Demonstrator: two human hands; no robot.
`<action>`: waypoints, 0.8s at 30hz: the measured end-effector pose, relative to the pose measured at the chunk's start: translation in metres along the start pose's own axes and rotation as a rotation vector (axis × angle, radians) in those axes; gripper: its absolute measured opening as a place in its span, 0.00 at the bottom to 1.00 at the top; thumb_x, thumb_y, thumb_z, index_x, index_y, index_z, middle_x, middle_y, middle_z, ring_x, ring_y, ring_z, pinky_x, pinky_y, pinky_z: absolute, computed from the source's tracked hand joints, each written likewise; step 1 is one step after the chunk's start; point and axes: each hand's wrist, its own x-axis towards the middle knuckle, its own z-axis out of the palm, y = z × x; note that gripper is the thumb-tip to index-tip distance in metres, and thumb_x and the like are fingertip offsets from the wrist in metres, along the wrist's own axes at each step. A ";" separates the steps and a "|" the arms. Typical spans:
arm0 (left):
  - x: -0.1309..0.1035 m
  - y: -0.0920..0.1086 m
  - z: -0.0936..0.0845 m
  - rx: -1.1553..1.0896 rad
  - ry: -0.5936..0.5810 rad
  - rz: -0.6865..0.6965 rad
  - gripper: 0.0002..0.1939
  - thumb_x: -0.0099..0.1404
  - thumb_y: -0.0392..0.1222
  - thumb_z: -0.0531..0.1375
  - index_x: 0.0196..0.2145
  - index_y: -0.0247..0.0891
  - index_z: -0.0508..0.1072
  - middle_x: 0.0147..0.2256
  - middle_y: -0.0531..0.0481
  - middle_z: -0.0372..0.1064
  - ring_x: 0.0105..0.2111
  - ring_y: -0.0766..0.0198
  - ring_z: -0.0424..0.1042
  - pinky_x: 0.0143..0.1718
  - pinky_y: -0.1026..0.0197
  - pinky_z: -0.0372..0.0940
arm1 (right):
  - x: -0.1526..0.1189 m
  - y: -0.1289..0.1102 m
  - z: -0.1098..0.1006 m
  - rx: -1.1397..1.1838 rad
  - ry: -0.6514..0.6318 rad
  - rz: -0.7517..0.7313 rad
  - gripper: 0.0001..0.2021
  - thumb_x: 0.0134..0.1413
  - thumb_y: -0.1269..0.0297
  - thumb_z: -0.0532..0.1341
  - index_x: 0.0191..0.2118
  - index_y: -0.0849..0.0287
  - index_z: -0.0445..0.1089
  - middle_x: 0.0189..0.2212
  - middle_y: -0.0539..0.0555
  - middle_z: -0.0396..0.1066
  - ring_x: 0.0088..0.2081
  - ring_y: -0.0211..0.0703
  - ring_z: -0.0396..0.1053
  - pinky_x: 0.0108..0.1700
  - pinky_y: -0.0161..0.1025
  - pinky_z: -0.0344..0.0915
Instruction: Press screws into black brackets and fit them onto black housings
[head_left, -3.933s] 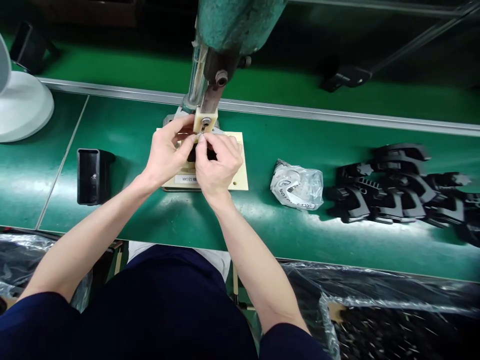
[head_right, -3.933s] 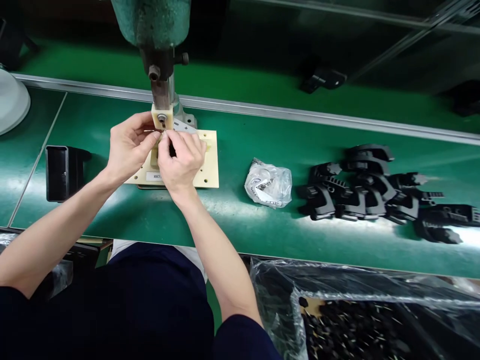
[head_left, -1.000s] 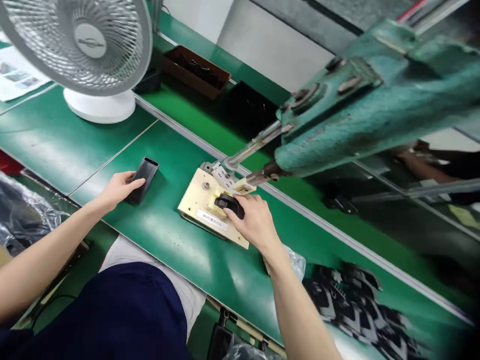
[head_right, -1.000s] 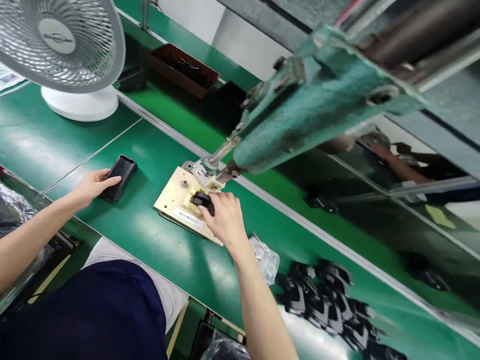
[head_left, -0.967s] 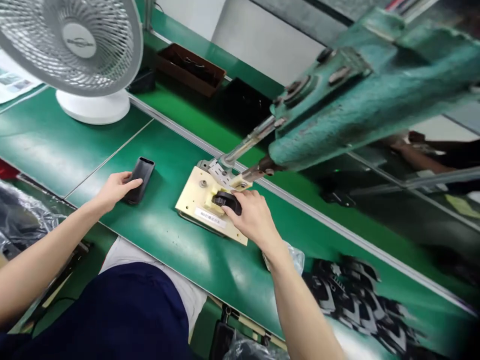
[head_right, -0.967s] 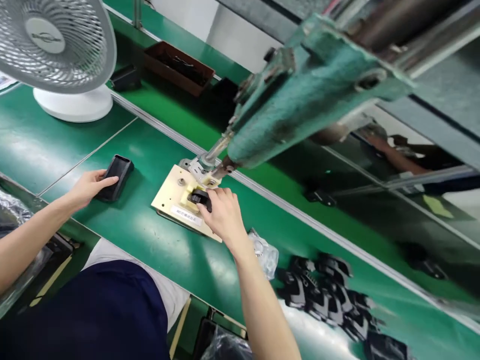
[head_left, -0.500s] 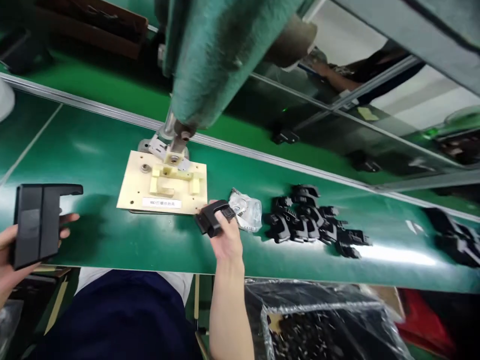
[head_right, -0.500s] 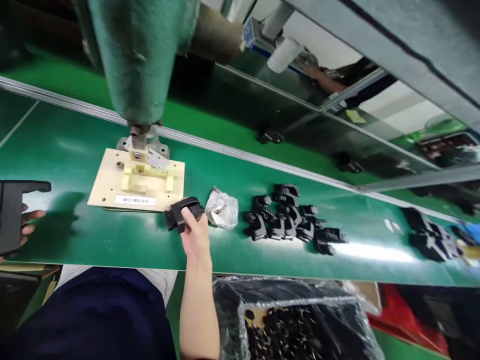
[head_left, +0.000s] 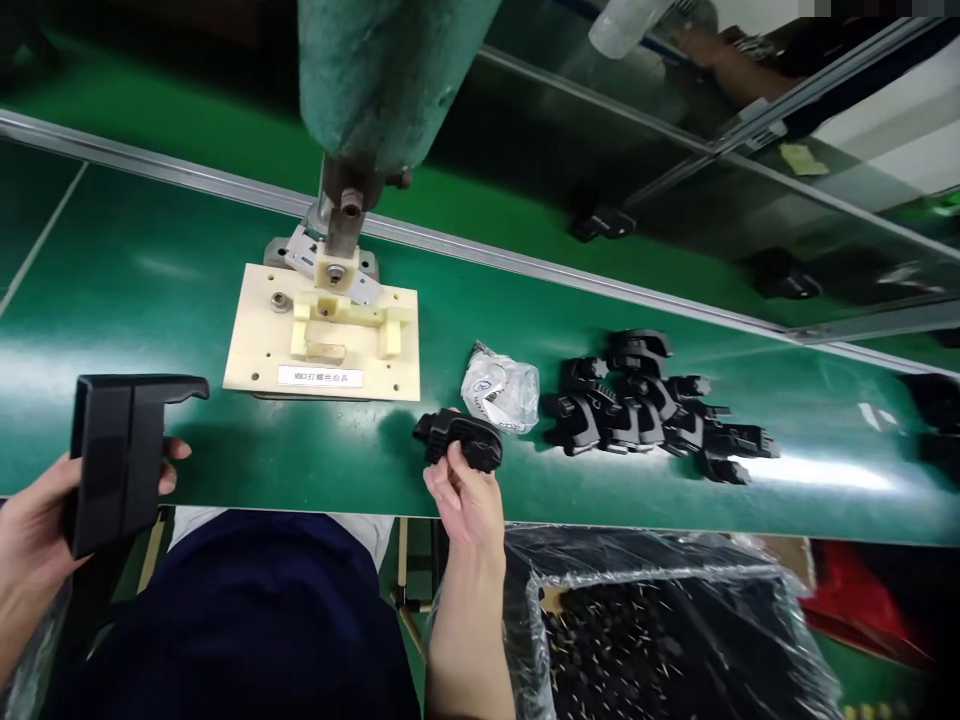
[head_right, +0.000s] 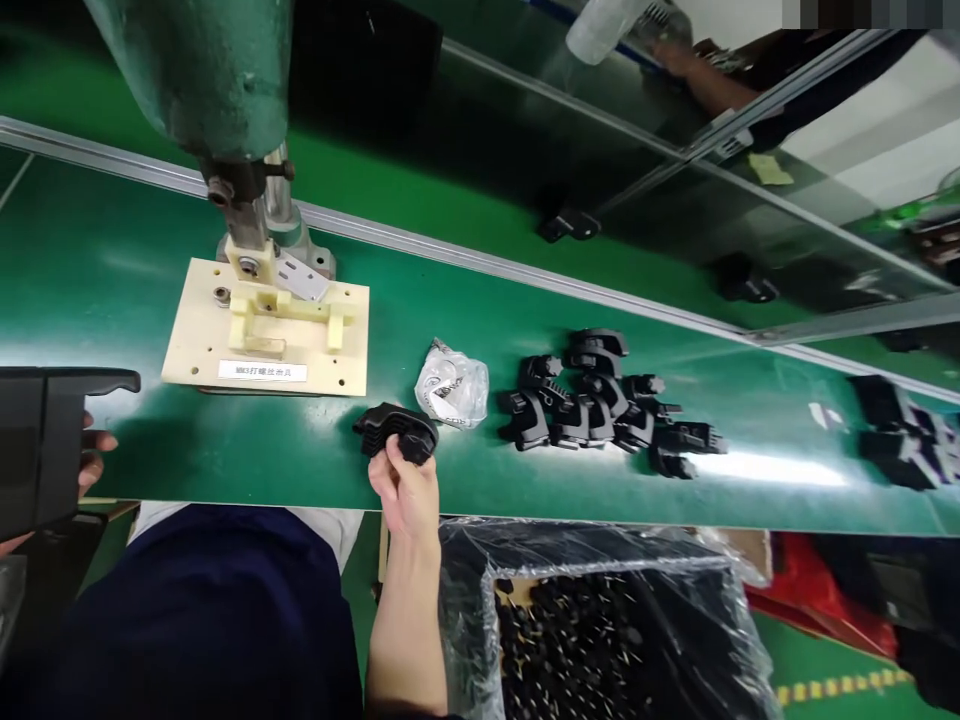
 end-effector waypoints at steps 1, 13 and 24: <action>0.004 -0.003 -0.004 -0.001 -0.049 -0.010 0.14 0.48 0.48 0.65 0.32 0.39 0.80 0.34 0.45 0.78 0.27 0.55 0.75 0.25 0.59 0.72 | -0.002 0.002 -0.001 0.099 -0.026 0.007 0.13 0.40 0.57 0.69 0.26 0.60 0.69 0.17 0.46 0.63 0.17 0.29 0.53 0.20 0.30 0.52; 0.013 -0.019 0.008 -0.199 -0.547 -0.019 0.33 0.54 0.65 0.62 0.40 0.29 0.76 0.35 0.38 0.76 0.35 0.55 0.75 0.41 0.57 0.69 | 0.010 -0.002 0.047 0.713 -0.036 -0.031 0.27 0.28 0.66 0.76 0.41 0.62 0.71 0.32 0.48 0.67 0.30 0.27 0.62 0.25 0.19 0.63; -0.021 -0.019 0.016 0.107 -0.139 0.069 0.25 0.41 0.55 0.73 0.31 0.34 0.74 0.23 0.54 0.66 0.23 0.69 0.64 0.24 0.67 0.60 | -0.042 0.009 0.074 0.048 -0.938 0.059 0.15 0.53 0.51 0.60 0.40 0.58 0.67 0.28 0.52 0.64 0.24 0.36 0.59 0.23 0.35 0.57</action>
